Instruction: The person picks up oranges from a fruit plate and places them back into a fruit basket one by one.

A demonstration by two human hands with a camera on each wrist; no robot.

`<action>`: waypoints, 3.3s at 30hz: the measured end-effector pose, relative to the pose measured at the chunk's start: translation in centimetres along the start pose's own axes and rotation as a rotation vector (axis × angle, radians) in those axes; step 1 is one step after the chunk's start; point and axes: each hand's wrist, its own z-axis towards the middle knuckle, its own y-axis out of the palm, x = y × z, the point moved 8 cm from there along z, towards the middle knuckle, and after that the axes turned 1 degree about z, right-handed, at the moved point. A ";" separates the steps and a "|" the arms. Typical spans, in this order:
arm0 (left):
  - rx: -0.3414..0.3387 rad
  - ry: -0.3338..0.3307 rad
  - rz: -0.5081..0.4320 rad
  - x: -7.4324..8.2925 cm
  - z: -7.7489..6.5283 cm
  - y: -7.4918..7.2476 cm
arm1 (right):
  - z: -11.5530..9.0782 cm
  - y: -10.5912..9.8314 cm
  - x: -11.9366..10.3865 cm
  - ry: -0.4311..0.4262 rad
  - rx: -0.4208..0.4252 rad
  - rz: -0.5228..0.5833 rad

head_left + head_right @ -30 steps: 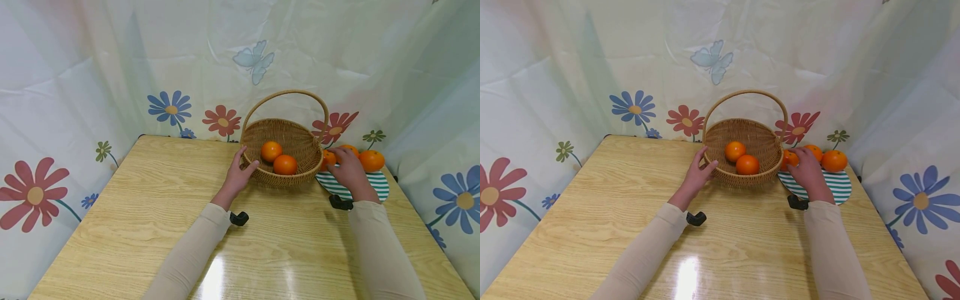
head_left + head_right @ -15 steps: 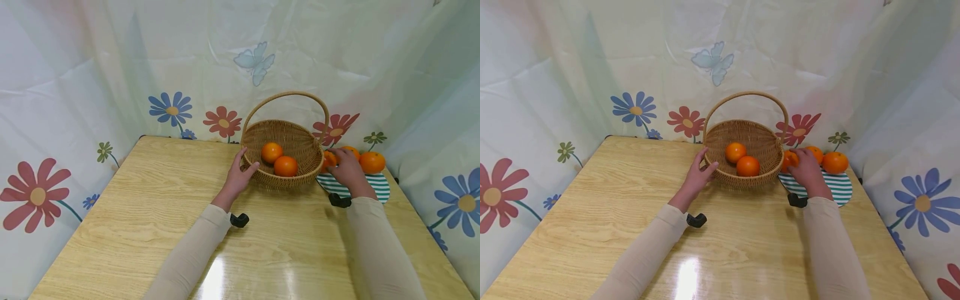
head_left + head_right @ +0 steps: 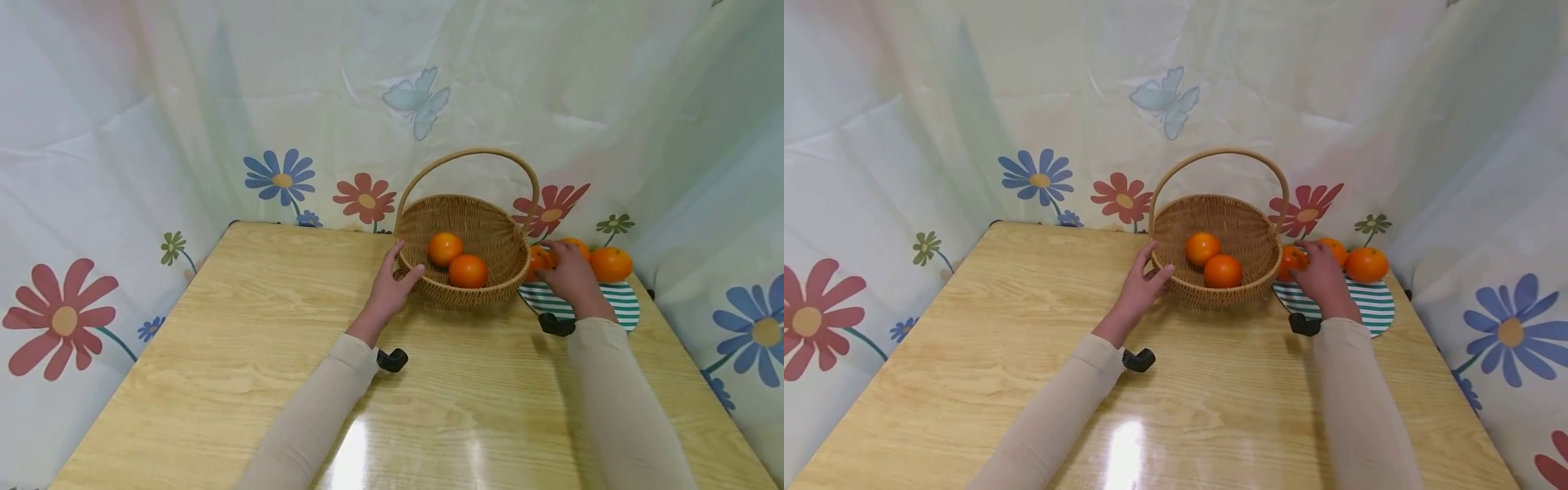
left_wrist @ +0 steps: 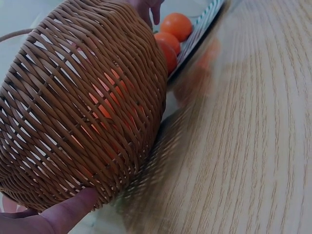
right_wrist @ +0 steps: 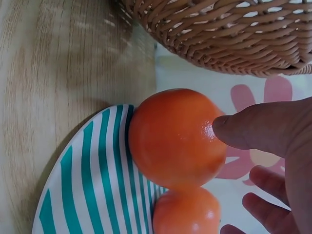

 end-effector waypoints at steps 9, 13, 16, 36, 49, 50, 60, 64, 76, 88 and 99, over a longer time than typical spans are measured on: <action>-0.006 -0.009 -0.006 -0.4 -0.2 0.1 | -0.1 0.7 1.2 0.041 0.001 0.037; -0.010 -0.006 -0.036 -0.6 -0.1 0.1 | 0.3 1.0 1.5 0.053 0.001 0.037; -0.001 -0.005 -0.041 -0.5 -0.1 0.0 | 0.8 1.3 1.3 0.052 -0.006 0.060; -0.009 -0.001 -0.022 -0.3 0.1 0.0 | 1.9 3.3 2.0 0.047 -0.053 0.093; -0.059 -0.036 -0.052 1.0 -0.6 0.0 | 1.5 3.1 2.0 0.062 -0.020 0.125; -0.064 -0.041 -0.055 1.2 -0.7 0.1 | 1.4 3.0 2.1 0.064 -0.020 0.124; -0.039 -0.010 -0.027 0.2 -0.3 0.1 | 0.5 1.4 1.7 0.059 0.018 0.115; -0.021 0.009 -0.024 0.0 -0.1 0.1 | -0.1 0.8 1.5 0.064 0.035 0.124; -0.032 -0.026 -0.057 -0.1 -0.1 0.2 | -1.7 -1.8 0.9 0.033 0.093 0.148; -0.023 -0.020 -0.046 -0.1 0.0 -0.2 | -2.5 -3.4 -1.0 0.031 0.153 0.170; -0.036 -0.022 -0.036 0.3 -0.5 0.0 | -3.5 -4.2 -2.1 0.051 0.204 0.236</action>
